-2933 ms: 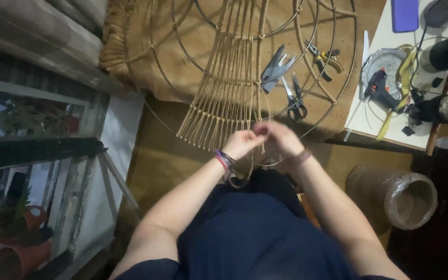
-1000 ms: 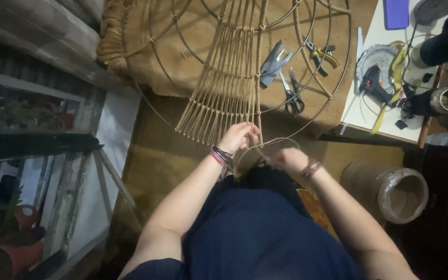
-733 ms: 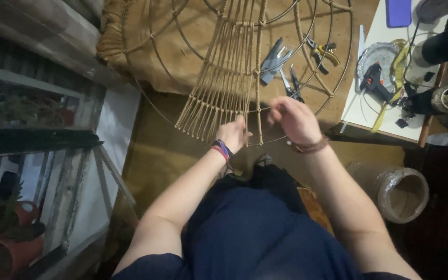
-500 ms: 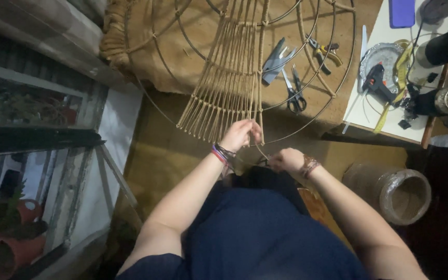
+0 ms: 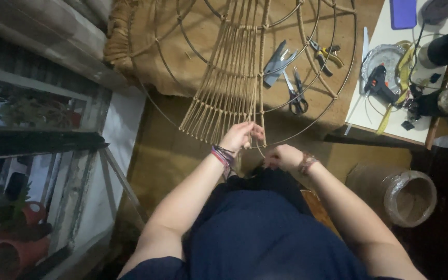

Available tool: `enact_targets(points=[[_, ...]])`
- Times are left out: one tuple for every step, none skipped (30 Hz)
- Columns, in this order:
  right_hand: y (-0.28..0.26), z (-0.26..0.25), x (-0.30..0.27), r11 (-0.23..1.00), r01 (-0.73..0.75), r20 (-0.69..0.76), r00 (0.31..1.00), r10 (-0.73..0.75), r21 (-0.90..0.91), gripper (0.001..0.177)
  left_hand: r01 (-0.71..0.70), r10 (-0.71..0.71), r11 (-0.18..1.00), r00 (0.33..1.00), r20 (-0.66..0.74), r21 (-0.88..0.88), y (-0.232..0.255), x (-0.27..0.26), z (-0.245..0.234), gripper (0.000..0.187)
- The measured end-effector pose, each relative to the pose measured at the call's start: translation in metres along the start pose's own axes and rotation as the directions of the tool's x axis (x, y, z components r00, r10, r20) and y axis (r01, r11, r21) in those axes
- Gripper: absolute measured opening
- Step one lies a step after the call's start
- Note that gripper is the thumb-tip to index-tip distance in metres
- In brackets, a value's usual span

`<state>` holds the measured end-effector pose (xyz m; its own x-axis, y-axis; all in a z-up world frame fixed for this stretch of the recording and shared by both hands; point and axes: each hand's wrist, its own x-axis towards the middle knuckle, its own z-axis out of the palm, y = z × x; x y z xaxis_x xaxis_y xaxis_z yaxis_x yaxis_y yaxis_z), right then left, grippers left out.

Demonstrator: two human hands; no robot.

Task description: Weaving and securing reeds to a circular frame using a hot glue gun and scissors to create a furniture structure.

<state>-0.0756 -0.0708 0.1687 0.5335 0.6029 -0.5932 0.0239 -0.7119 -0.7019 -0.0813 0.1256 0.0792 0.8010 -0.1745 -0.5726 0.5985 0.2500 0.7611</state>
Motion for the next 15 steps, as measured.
enact_targets(points=[[-0.011, -0.003, -0.002, 0.992, -0.089, -0.034, 0.995, 0.093, 0.092, 0.022, 0.066, -0.061, 0.987, 0.997, 0.042, -0.145, -0.016, 0.014, -0.005, 0.027], [-0.023, -0.006, -0.005, 0.967, -0.173, -0.060, 0.981, 0.187, 0.186, 0.027, 0.137, -0.115, 0.949, 0.989, 0.092, -0.284, -0.031, 0.028, -0.010, 0.036], [-0.029, -0.016, 0.012, 0.968, -0.171, -0.059, 0.981, 0.184, 0.184, 0.027, 0.134, -0.113, 0.949, 0.990, 0.090, -0.286, -0.015, 0.020, -0.009, 0.036], [-0.034, -0.026, 0.028, 0.824, 0.091, -0.195, 0.981, 0.024, 0.560, 0.027, 0.085, -0.068, 0.985, 0.991, 0.114, -0.150, 0.000, 0.013, -0.009, 0.036], [-0.039, -0.033, 0.042, 0.496, 0.350, -0.372, 0.926, -0.057, 0.795, 0.029, 0.036, -0.033, 0.999, 0.989, 0.143, -0.016, 0.013, 0.003, -0.008, 0.037], [-0.021, -0.052, 0.049, 0.495, 0.344, -0.366, 0.929, -0.055, 0.798, 0.029, 0.041, -0.038, 0.999, 0.989, 0.140, -0.019, 0.016, 0.000, -0.009, 0.037], [-0.005, -0.072, 0.059, 0.367, 0.389, -0.406, 0.913, -0.035, 0.845, 0.037, -0.102, 0.084, 0.888, 0.995, 0.060, 0.448, 0.022, -0.002, -0.013, 0.028], [0.011, -0.092, 0.069, 0.232, 0.431, -0.441, 0.897, -0.009, 0.872, 0.046, -0.167, 0.224, 0.553, 0.973, 0.047, 0.816, 0.029, -0.004, -0.017, 0.024], [0.009, -0.094, 0.054, 0.231, 0.434, -0.443, 0.896, -0.015, 0.871, 0.046, -0.168, 0.228, 0.550, 0.973, 0.046, 0.818, 0.018, 0.002, -0.020, 0.024], [0.006, -0.095, 0.038, 0.306, 0.502, -0.515, 0.856, -0.044, 0.809, 0.031, -0.177, 0.258, 0.526, 0.965, 0.043, 0.832, 0.009, 0.008, -0.023, 0.027], [0.004, -0.099, 0.021, 0.380, 0.562, -0.581, 0.810, -0.075, 0.734, 0.018, -0.191, 0.287, 0.505, 0.957, 0.044, 0.842, -0.001, 0.015, -0.023, 0.030], [0.002, -0.082, 0.010, 0.382, 0.565, -0.584, 0.808, -0.077, 0.731, 0.018, -0.195, 0.291, 0.504, 0.956, 0.047, 0.841, 0.003, 0.010, -0.020, 0.030], [0.001, -0.065, 0.001, 0.727, 0.451, -0.494, 0.852, -0.176, 0.518, 0.019, -0.225, 0.237, 0.684, 0.968, 0.081, 0.693, 0.007, 0.006, -0.016, 0.021], [0.000, -0.047, -0.008, 0.935, 0.305, -0.371, 0.902, -0.222, 0.182, 0.021, -0.229, 0.191, 0.830, 0.973, 0.127, 0.509, 0.010, 0.001, -0.013, 0.016], [0.011, -0.031, -0.001, 0.935, 0.306, -0.369, 0.902, -0.224, 0.181, 0.021, -0.229, 0.192, 0.831, 0.973, 0.124, 0.508, 0.014, -0.005, -0.006, 0.016]])
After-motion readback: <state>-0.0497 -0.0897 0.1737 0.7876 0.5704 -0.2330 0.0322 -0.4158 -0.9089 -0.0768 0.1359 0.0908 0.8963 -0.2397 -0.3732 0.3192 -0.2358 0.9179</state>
